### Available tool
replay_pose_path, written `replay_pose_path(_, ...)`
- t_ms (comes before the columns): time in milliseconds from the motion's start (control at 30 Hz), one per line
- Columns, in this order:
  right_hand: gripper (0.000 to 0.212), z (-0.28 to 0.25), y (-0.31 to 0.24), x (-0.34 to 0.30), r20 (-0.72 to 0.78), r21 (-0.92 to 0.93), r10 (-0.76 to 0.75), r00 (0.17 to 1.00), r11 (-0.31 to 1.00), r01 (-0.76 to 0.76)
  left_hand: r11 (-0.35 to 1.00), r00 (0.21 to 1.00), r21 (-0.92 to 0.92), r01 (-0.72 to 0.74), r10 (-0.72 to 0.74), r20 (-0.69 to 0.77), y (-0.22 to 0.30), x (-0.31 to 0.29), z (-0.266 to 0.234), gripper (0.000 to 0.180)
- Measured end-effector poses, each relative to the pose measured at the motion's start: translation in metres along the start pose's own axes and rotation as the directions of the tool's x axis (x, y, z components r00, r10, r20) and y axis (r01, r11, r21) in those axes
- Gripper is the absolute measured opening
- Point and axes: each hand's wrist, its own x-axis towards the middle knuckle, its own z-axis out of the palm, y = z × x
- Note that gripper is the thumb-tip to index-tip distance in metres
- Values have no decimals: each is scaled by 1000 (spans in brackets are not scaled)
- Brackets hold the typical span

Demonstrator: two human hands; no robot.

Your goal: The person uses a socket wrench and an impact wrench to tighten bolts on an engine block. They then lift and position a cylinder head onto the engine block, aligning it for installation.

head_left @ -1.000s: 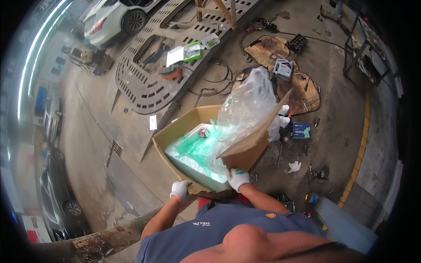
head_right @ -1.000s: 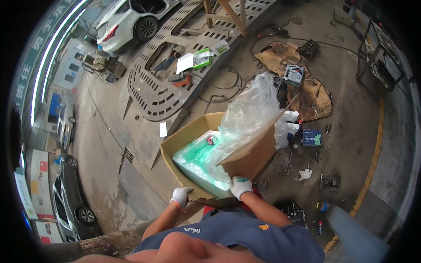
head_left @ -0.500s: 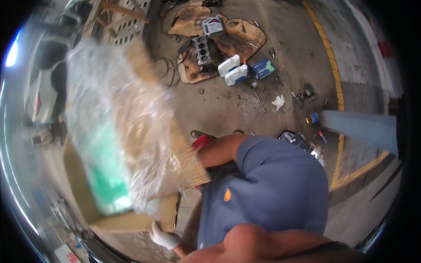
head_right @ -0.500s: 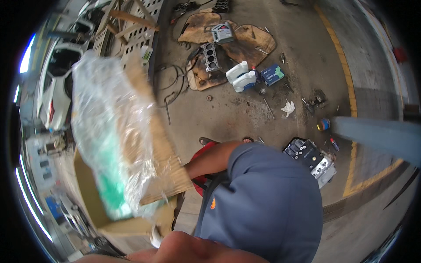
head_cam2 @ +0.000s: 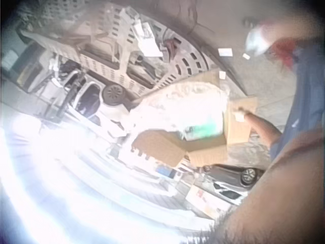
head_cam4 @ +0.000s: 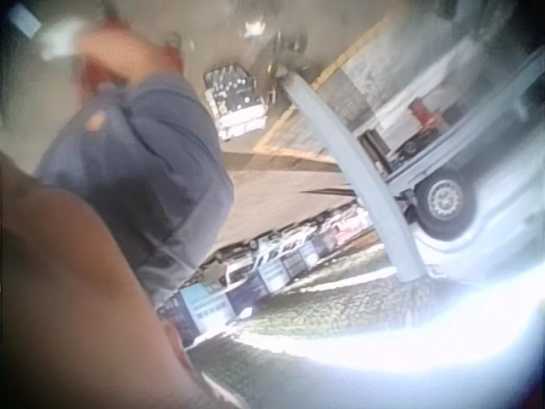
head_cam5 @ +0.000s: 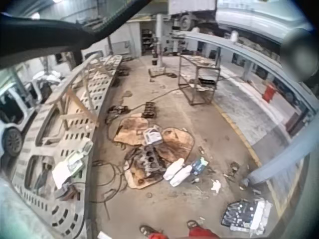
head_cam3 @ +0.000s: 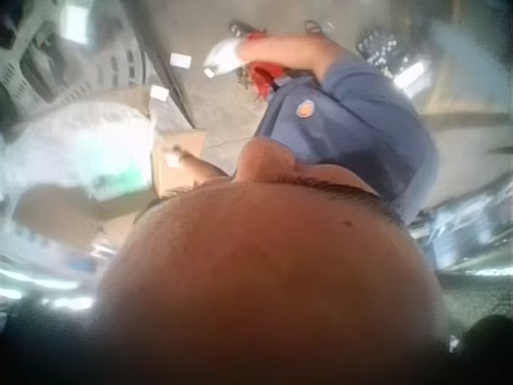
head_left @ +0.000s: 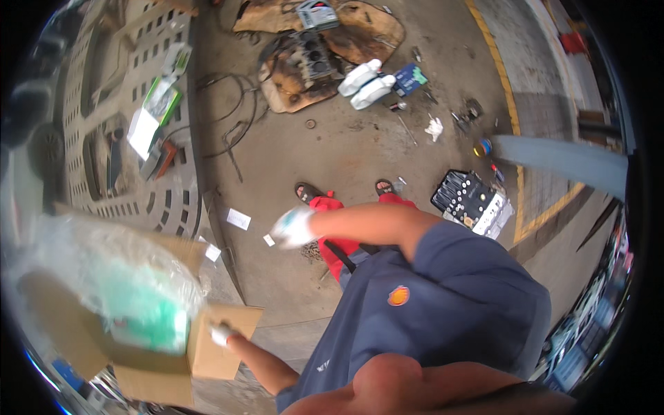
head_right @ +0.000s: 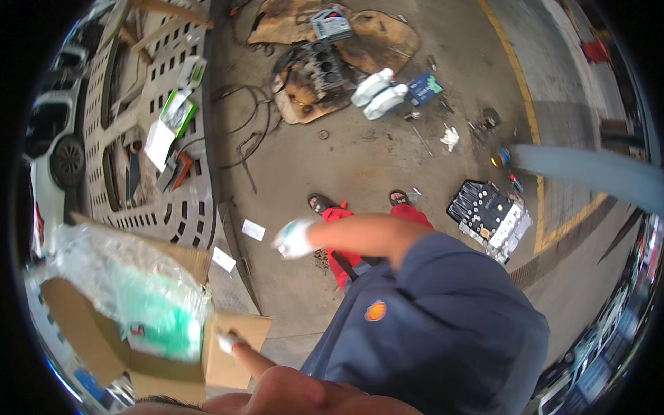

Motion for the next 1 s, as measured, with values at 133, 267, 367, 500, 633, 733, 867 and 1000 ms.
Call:
replay_pose_path(133,56,-3,152,-136,-134,190,735,665,678,-710,784,461,-105,612,-246,852,-134,112,70,27)
replay_pose_path(267,64,113,223,-401,-152,578,984,-89,15,-816,863,502,422,279,-505,702,-117,-61,194,32)
replay_pose_path(367,59,235,266,-512,-56,683,964,-259,-152,-714,873,378,448,-194,-355,855,-80,-133,241,35)
replay_pose_path(500,54,393,276,-542,-29,792,992,-123,-52,-608,843,233,336,-419,-258,938,-49,-195,289,36)
replay_pose_path(633,47,436,268,-407,132,855,982,137,-43,-517,800,299,337,-496,-207,932,-12,-206,298,31)
replay_pose_path(733,44,444,278,-381,202,871,959,198,-83,-485,761,338,445,-472,-310,889,-9,-215,291,29)
replay_pose_path(867,40,398,260,-378,57,987,998,-11,-58,-149,641,465,536,-550,-298,834,5,-265,280,32)
replay_pose_path(1000,39,361,245,-401,50,960,991,-124,-13,279,628,287,436,-644,-330,899,9,-317,330,37)
